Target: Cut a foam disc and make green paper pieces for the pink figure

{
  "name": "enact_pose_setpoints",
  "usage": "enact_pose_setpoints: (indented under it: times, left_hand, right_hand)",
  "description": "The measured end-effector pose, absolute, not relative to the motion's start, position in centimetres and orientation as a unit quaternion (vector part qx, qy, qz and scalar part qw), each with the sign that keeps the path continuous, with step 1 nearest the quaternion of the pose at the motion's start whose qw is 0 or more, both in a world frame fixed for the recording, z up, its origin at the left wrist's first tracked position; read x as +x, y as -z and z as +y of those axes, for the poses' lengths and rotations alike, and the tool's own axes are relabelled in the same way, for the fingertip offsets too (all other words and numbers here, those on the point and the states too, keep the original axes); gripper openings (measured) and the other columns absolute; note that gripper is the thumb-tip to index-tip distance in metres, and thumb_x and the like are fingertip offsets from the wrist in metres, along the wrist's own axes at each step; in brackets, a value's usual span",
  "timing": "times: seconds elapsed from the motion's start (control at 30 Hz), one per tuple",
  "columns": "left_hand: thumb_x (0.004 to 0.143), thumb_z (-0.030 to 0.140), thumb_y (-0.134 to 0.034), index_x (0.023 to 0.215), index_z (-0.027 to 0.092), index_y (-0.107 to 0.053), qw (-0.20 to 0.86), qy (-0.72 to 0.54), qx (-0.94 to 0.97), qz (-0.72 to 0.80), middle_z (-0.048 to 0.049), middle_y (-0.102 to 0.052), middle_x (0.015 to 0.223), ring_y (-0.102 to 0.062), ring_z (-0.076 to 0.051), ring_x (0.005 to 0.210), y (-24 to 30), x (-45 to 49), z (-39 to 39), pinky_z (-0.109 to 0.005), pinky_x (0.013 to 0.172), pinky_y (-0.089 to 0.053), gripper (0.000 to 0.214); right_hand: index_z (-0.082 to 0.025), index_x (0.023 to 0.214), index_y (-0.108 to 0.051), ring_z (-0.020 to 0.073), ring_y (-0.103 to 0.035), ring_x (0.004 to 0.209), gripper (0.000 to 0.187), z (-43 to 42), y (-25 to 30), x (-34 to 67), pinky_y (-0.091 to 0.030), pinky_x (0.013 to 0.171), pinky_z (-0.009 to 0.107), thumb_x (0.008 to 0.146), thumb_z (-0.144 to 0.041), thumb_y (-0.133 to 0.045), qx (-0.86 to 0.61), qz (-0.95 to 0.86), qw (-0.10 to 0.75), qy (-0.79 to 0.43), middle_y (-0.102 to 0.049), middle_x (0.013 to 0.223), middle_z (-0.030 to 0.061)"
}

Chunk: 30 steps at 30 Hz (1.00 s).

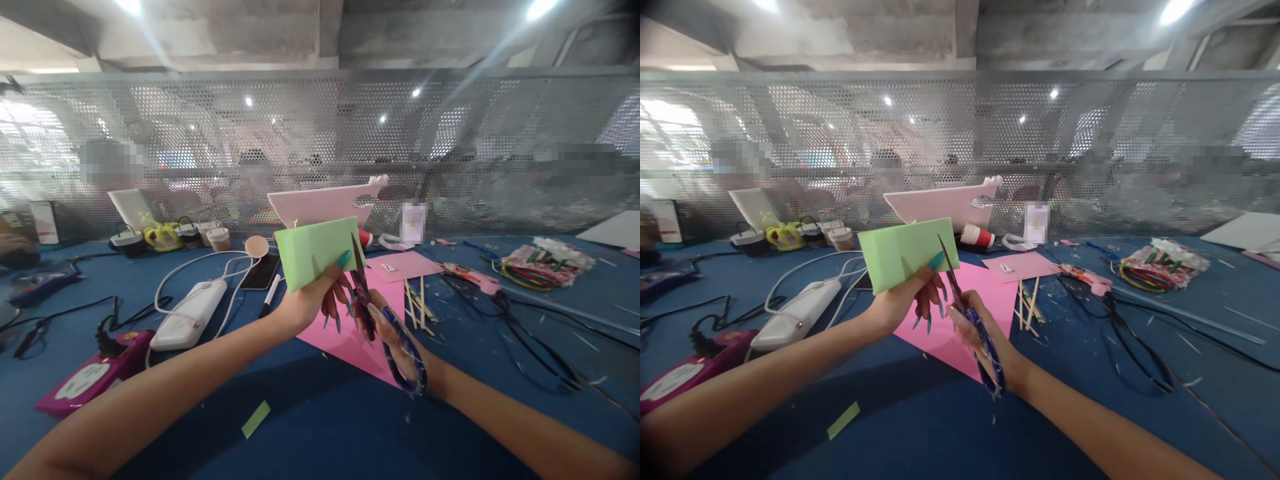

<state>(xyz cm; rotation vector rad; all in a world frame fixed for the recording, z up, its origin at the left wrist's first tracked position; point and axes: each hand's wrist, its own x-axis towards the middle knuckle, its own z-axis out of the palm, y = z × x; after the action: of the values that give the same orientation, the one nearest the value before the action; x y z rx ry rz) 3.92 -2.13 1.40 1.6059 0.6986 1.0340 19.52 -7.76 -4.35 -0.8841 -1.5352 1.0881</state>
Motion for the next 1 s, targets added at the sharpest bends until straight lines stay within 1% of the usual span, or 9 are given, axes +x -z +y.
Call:
enact_pose_setpoints:
  times: [0.13, 0.27, 0.33, 0.43, 0.5, 0.7, 0.77, 0.87, 1.0]
  left_hand:
    - [0.083, 0.054, -0.049, 0.069, 0.014, -0.058, 0.528, -0.424, 0.679, 0.283, -0.0021, -0.057, 0.05, -0.05, -0.01, 0.033, -1.0, 3.9, -2.0, -0.021, 0.033, -0.033, 0.043]
    - [0.083, 0.054, -0.05, 0.071, 0.012, -0.057, 0.529, -0.417, 0.685, 0.279, -0.0014, -0.058, 0.052, -0.051, -0.009, 0.035, -1.0, 3.9, -1.9, -0.02, 0.034, -0.035, 0.045]
    - [0.083, 0.054, -0.05, 0.072, 0.012, -0.057, 0.526, -0.417, 0.686, 0.279, -0.0013, -0.058, 0.052, -0.051, -0.009, 0.035, -1.0, 3.9, -2.0, -0.02, 0.034, -0.035, 0.045]
    - [0.085, 0.054, -0.048, 0.072, 0.012, -0.056, 0.517, -0.419, 0.69, 0.286, -0.0018, -0.059, 0.053, -0.051, -0.008, 0.035, -1.1, 3.9, -2.2, -0.02, 0.035, -0.036, 0.044]
    - [0.086, 0.053, -0.046, 0.073, 0.012, -0.056, 0.515, -0.418, 0.691, 0.288, -0.002, -0.059, 0.053, -0.051, -0.008, 0.035, -1.0, 4.0, -2.1, -0.02, 0.035, -0.036, 0.044]
    - [0.087, 0.05, -0.045, 0.073, 0.012, -0.057, 0.527, -0.412, 0.687, 0.284, -0.0022, -0.058, 0.053, -0.051, -0.009, 0.036, -0.5, 4.0, -1.7, -0.021, 0.036, -0.036, 0.042]
    - [0.086, 0.051, -0.046, 0.073, 0.012, -0.056, 0.531, -0.415, 0.685, 0.276, -0.0016, -0.058, 0.053, -0.051, -0.009, 0.035, -0.3, 4.0, -1.6, -0.021, 0.035, -0.035, 0.042]
    - [0.083, 0.053, -0.049, 0.072, 0.013, -0.056, 0.538, -0.416, 0.68, 0.274, -0.0009, -0.057, 0.052, -0.05, -0.009, 0.034, 0.0, 4.1, -1.4, -0.021, 0.034, -0.034, 0.043]
    - [0.08, 0.057, -0.05, 0.072, 0.013, -0.056, 0.543, -0.415, 0.676, 0.275, -0.0008, -0.057, 0.052, -0.049, -0.008, 0.034, 0.1, 4.2, -1.4, -0.021, 0.033, -0.033, 0.045]
  right_hand:
    - [-0.028, 0.096, -0.049, 0.0163, -0.046, 0.063, 0.038, -7.6, 4.8, 19.6, -0.044, 0.06, 0.029, 0.085, -0.064, -0.043, -0.369, -0.637, 0.517, -0.436, -0.049, 0.073, 0.0002]
    - [-0.028, 0.093, -0.049, 0.0177, -0.047, 0.066, 0.04, -7.8, 4.8, 19.5, -0.043, 0.059, 0.029, 0.082, -0.066, -0.046, -0.37, -0.631, 0.533, -0.425, -0.047, 0.073, 0.0007]
    - [-0.027, 0.092, -0.048, 0.0166, -0.044, 0.065, 0.038, -7.8, 4.8, 19.5, -0.042, 0.057, 0.028, 0.084, -0.064, -0.046, -0.364, -0.636, 0.532, -0.423, -0.045, 0.073, -0.0002]
    - [-0.025, 0.089, -0.045, 0.0148, -0.038, 0.062, 0.033, -7.6, 4.9, 19.4, -0.04, 0.057, 0.028, 0.09, -0.058, -0.041, -0.353, -0.645, 0.528, -0.425, -0.042, 0.073, -0.0011]
    - [-0.025, 0.087, -0.044, 0.0145, -0.038, 0.062, 0.032, -7.4, 4.9, 19.4, -0.04, 0.057, 0.028, 0.091, -0.057, -0.039, -0.348, -0.649, 0.528, -0.422, -0.041, 0.073, -0.0015]
    - [-0.027, 0.089, -0.049, 0.0193, -0.047, 0.066, 0.035, -7.6, 4.8, 19.4, -0.041, 0.055, 0.031, 0.085, -0.061, -0.045, -0.395, -0.635, 0.528, -0.401, -0.047, 0.071, 0.0007]
    - [-0.028, 0.091, -0.051, 0.0199, -0.048, 0.066, 0.036, -7.5, 4.9, 19.4, -0.042, 0.056, 0.031, 0.084, -0.063, -0.045, -0.404, -0.637, 0.53, -0.387, -0.048, 0.069, 0.0007]
    - [-0.028, 0.089, -0.048, 0.0176, -0.045, 0.062, 0.032, -7.3, 5.2, 19.5, -0.042, 0.056, 0.03, 0.087, -0.059, -0.043, -0.403, -0.65, 0.529, -0.368, -0.045, 0.069, -0.0004]
    - [-0.026, 0.086, -0.041, 0.0146, -0.037, 0.061, 0.028, -6.9, 5.5, 19.5, -0.04, 0.055, 0.027, 0.092, -0.053, -0.039, -0.397, -0.665, 0.524, -0.353, -0.036, 0.071, -0.0024]
